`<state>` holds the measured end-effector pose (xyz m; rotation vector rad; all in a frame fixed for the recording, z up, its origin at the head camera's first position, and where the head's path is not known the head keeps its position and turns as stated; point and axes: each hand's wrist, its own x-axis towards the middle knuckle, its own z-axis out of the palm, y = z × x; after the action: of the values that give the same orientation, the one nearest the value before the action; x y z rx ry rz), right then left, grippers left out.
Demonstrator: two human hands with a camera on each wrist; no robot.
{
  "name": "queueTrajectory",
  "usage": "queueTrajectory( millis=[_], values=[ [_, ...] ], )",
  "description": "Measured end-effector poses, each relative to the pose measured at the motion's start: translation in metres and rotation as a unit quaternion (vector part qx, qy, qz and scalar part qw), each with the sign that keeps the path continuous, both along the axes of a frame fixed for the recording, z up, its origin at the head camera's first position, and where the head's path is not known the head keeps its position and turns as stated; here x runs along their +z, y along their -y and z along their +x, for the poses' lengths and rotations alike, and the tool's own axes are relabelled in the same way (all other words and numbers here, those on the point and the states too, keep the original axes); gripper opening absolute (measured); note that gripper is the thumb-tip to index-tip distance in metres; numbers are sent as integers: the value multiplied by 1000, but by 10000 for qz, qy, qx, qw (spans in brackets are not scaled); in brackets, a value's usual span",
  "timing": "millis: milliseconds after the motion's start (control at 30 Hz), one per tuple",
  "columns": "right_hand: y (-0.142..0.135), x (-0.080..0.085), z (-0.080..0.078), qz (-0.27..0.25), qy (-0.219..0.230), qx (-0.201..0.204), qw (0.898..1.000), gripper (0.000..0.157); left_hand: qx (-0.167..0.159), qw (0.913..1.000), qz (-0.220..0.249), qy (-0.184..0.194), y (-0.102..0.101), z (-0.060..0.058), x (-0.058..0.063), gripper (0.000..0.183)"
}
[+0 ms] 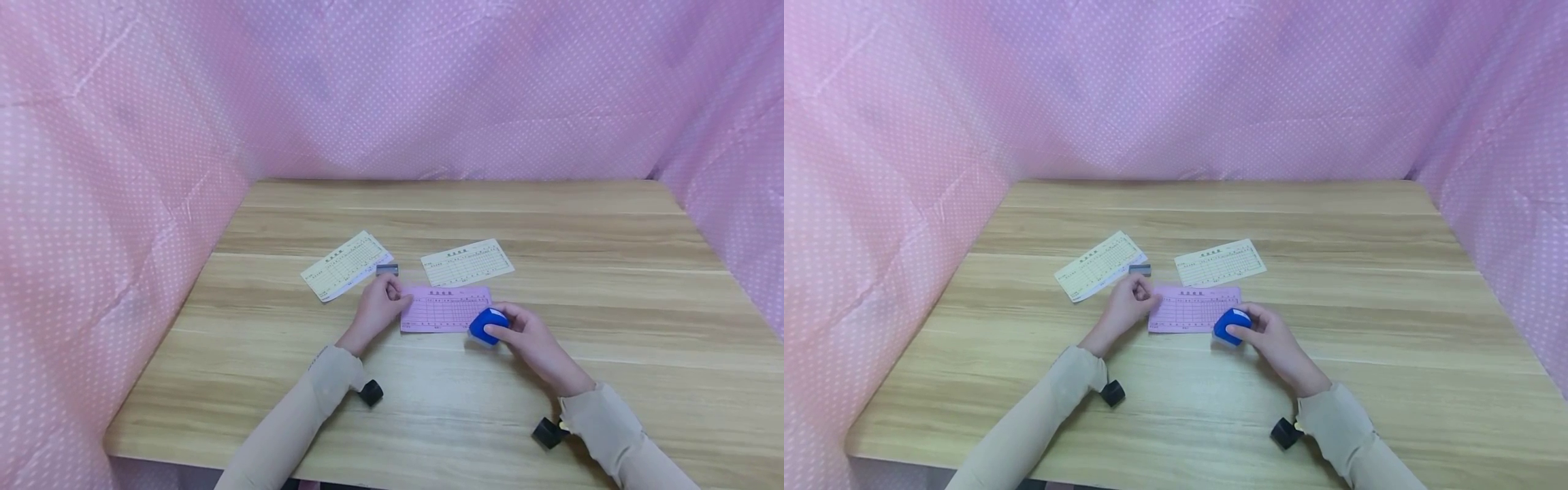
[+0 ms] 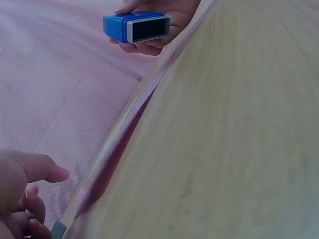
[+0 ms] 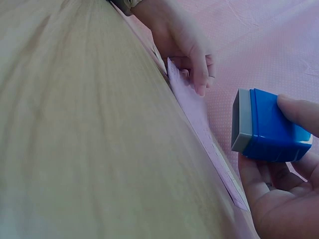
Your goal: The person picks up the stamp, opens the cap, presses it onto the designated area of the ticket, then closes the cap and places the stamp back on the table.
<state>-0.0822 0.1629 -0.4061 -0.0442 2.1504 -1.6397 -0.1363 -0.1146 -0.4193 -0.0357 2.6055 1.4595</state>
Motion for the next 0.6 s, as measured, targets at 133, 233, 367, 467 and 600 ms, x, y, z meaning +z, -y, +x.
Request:
queueTrajectory(
  millis=[133,233,367,467,600],
  values=[
    [-1,-2,0,-25,-21,9,10000,52,13,9999,17,-114,0,0,-1,21],
    [-1,-3,0,-39,-32,14,10000,52,-201,9993,-26,-321,0,0,-1,19],
    [-1,-3,-1,-40,-26,2,10000,51,-787,9946,-48,-668,0,0,-2,16],
    [0,-3,-1,-2,-34,20,10000,52,-1227,9888,31,-846,1,0,-5,14],
    [0,-3,-1,18,-26,35,10000,52,-1700,9803,225,-979,1,0,-7,17]
  ],
)
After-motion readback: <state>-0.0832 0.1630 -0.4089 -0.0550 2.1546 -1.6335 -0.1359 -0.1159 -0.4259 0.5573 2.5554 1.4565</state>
